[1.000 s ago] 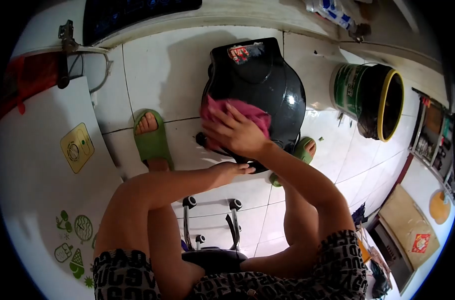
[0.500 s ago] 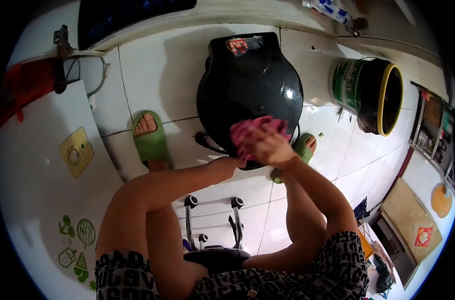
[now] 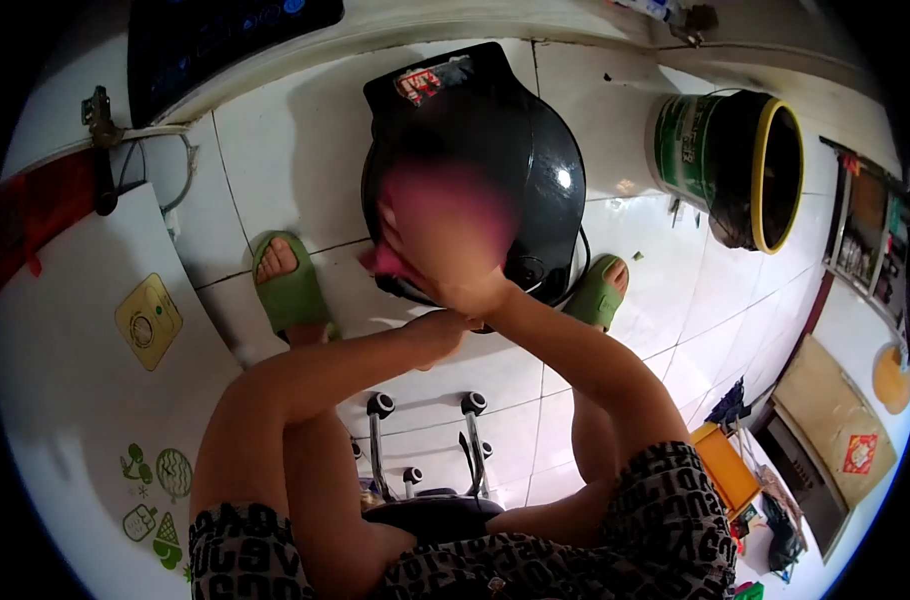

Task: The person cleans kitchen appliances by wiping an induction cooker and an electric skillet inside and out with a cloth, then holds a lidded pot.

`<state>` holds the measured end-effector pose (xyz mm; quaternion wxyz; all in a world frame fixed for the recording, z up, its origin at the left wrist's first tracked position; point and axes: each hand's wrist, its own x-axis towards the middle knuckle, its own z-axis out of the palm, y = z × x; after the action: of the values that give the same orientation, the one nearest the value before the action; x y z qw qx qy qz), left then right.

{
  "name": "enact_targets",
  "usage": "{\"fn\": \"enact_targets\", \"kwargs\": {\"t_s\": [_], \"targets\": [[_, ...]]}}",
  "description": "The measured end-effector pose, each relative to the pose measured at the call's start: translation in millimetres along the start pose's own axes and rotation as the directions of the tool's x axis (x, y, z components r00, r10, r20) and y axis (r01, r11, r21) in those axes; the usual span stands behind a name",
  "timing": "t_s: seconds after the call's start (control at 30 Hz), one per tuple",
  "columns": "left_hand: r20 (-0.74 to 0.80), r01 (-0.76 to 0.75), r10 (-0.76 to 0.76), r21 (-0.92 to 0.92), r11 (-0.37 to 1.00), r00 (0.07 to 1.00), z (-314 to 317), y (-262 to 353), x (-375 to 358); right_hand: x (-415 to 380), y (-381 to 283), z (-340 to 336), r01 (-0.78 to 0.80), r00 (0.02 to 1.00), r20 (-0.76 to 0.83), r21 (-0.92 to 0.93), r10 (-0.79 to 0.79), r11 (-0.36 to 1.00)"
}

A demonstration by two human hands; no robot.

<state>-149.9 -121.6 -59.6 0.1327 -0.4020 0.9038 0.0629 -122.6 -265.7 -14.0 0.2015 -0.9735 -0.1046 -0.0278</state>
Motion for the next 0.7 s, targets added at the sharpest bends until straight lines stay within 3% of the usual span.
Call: {"fn": "enact_targets", "kwargs": {"t_s": [0.03,0.07,0.13,0.2,0.27,0.37,0.47,0.57,0.6,0.7], "targets": [[-0.029,0.042,-0.048,-0.169,0.985,0.998,-9.1,-6.2,-5.8,-22.7,1.6,-7.5,0.049,0.997,0.052,-0.004,-0.049,0.999],[-0.029,0.048,-0.053,-0.174,0.984,0.998,-7.3,-2.6,-2.1,-46.9,9.5,-21.1,0.102,0.989,0.107,-0.002,-0.102,0.995],[0.060,-0.007,0.017,-0.156,0.988,0.998,-0.9,8.2,5.5,-80.3,19.1,-43.9,0.138,0.990,0.008,0.027,-0.138,0.990],[0.069,0.008,0.006,-0.198,0.980,0.998,-1.4,8.0,6.5,-116.3,29.8,-32.9,0.120,0.979,0.179,-0.090,-0.102,0.989],[0.080,0.031,-0.013,-0.239,0.971,0.997,-5.6,1.8,6.4,-110.1,27.5,-19.7,0.120,0.981,0.167,-0.114,-0.100,0.986],[0.135,-0.060,0.099,-0.268,0.962,0.986,-8.1,-1.7,3.3,-59.4,9.7,-19.9,0.005,0.997,0.074,-0.150,0.006,0.989],[-0.052,0.093,-0.097,-0.076,0.993,0.994,20.2,21.0,6.5,-7.4,1.7,-10.1,-0.092,0.996,-0.009,-0.177,0.092,0.980],[-0.170,0.201,-0.248,-0.252,0.947,0.954,14.4,10.6,-5.1,-13.2,0.1,-8.8,-0.158,0.987,-0.048,-0.152,0.152,0.976],[-0.056,0.142,-0.168,-0.320,0.937,0.984,8.8,4.0,-4.6,-25.5,1.9,-12.8,-0.138,0.990,-0.066,-0.183,0.127,0.973],[0.055,0.096,-0.080,-0.405,0.909,0.995,1.3,-1.0,-2.9,-62.1,5.0,-26.4,-0.109,0.994,0.004,-0.159,0.111,0.981]]}}
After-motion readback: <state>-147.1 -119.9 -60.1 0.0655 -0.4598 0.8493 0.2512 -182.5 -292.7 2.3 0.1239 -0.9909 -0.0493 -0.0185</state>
